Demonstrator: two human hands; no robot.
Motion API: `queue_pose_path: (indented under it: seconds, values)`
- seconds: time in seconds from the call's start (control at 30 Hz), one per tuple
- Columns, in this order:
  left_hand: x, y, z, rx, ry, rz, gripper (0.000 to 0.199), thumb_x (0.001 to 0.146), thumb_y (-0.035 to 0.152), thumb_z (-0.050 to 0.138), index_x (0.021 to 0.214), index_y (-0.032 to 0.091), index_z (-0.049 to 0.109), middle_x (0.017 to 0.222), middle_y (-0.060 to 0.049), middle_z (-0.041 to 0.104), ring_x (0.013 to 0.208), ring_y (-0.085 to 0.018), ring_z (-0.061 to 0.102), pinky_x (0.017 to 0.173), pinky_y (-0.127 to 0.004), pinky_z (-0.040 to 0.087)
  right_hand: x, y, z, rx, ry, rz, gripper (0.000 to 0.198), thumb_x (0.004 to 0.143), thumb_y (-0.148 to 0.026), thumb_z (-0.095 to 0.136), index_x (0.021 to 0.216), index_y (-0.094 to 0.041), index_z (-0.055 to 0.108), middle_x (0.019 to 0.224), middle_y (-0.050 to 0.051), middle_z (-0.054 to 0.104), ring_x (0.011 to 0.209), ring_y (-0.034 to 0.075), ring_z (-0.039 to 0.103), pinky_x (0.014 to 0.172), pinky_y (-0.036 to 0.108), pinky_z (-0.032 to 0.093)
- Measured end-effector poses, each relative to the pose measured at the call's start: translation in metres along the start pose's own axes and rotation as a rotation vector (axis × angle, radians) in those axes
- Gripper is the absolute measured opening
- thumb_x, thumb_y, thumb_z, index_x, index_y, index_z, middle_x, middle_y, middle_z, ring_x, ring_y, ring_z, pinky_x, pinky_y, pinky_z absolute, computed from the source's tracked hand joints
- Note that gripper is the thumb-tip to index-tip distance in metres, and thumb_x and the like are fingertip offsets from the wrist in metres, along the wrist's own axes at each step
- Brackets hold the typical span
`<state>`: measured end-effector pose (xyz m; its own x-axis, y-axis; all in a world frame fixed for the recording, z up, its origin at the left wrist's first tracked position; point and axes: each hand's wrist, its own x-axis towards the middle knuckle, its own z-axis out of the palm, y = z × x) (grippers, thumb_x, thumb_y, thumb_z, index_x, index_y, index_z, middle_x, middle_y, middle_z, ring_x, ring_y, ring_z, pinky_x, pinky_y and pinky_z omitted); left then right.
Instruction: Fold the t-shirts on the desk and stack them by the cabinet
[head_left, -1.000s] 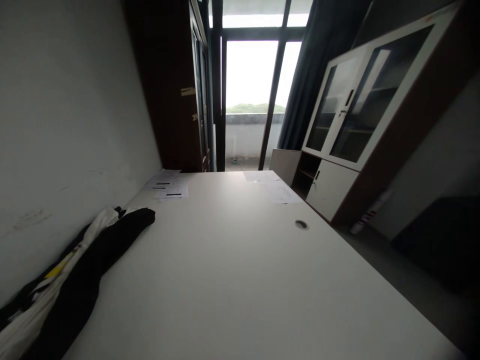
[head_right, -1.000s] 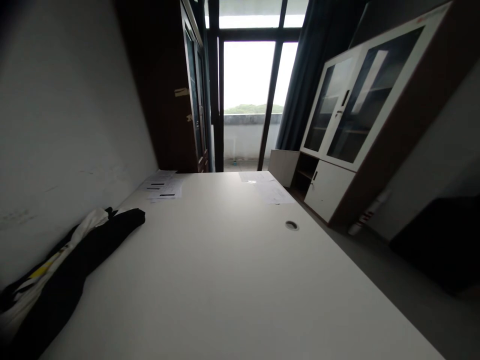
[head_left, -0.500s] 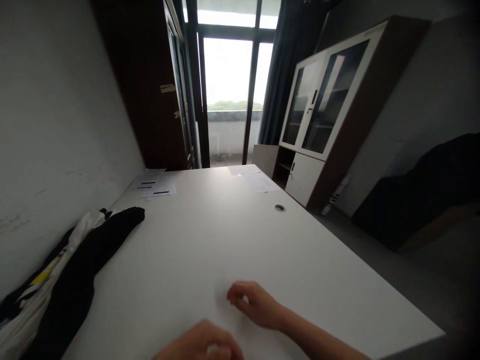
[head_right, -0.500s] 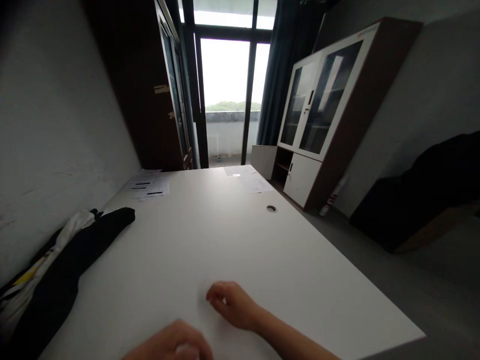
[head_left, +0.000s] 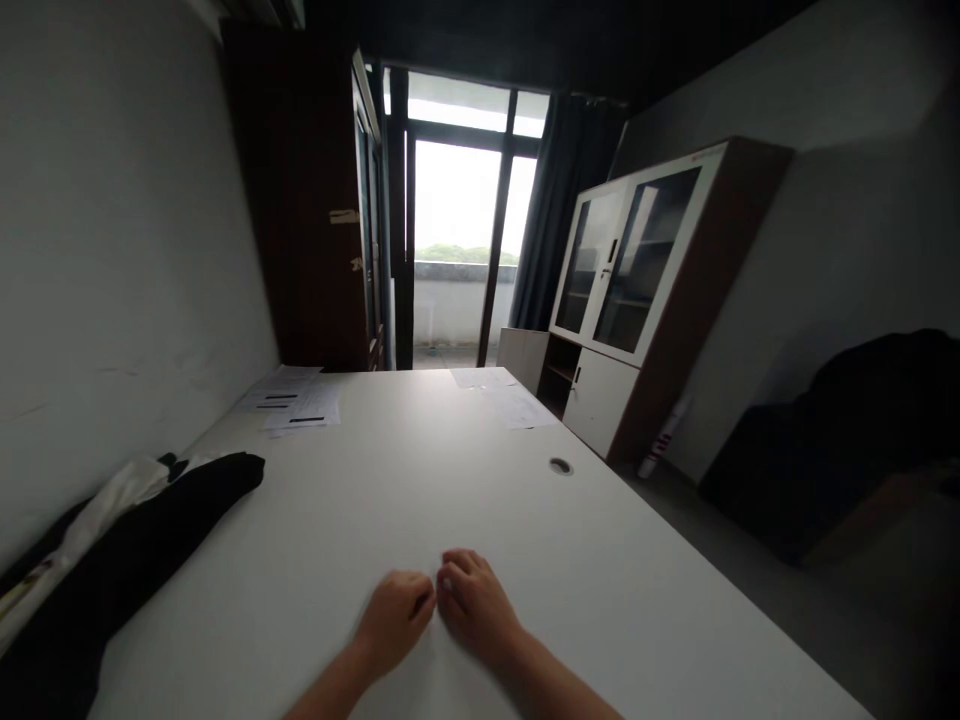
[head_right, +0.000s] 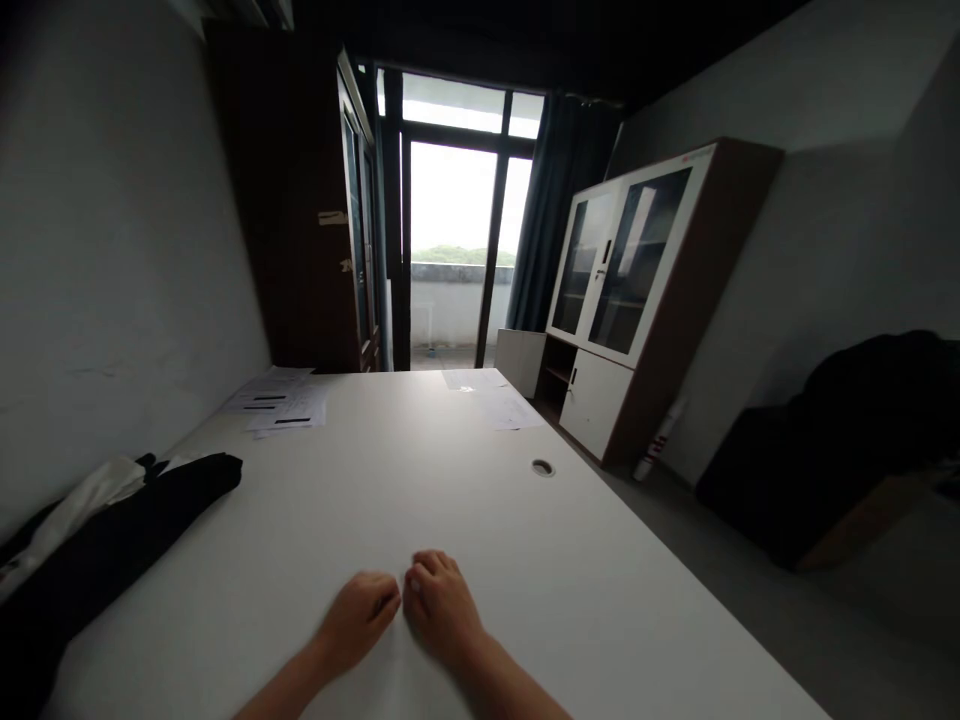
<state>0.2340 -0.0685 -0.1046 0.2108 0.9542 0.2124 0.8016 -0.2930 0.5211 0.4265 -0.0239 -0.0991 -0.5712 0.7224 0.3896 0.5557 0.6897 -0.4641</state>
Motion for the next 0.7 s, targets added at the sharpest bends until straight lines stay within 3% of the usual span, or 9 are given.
queue_pose_path:
  seconds: [0.27, 0.7]
  values:
    - [0.002, 0.001, -0.006, -0.11, 0.014, -0.028, 0.025, 0.096, 0.027, 0.051, 0.072, 0.021, 0.057, 0.075, 0.0, 0.065, 0.073, -0.016, 0.056, 0.072, -0.028, 0.036, 0.0, -0.004, -0.002, 0.023, -0.039, 0.016, 0.017, 0.093, -0.021, 0.058, 0.106, -0.024, 0.068, 0.125, 0.008, 0.064, 0.119, 0.025, 0.055, 0.103, 0.041, 0.044]
    - [0.003, 0.001, -0.004, -0.038, 0.016, 0.035, 0.022, 0.095, 0.024, 0.053, 0.074, 0.021, 0.059, 0.078, -0.001, 0.067, 0.074, -0.016, 0.057, 0.07, -0.027, 0.036, -0.002, -0.009, 0.011, 0.012, -0.039, -0.071, 0.017, 0.091, -0.018, 0.06, 0.106, -0.021, 0.066, 0.118, 0.008, 0.065, 0.113, 0.024, 0.056, 0.101, 0.04, 0.044]
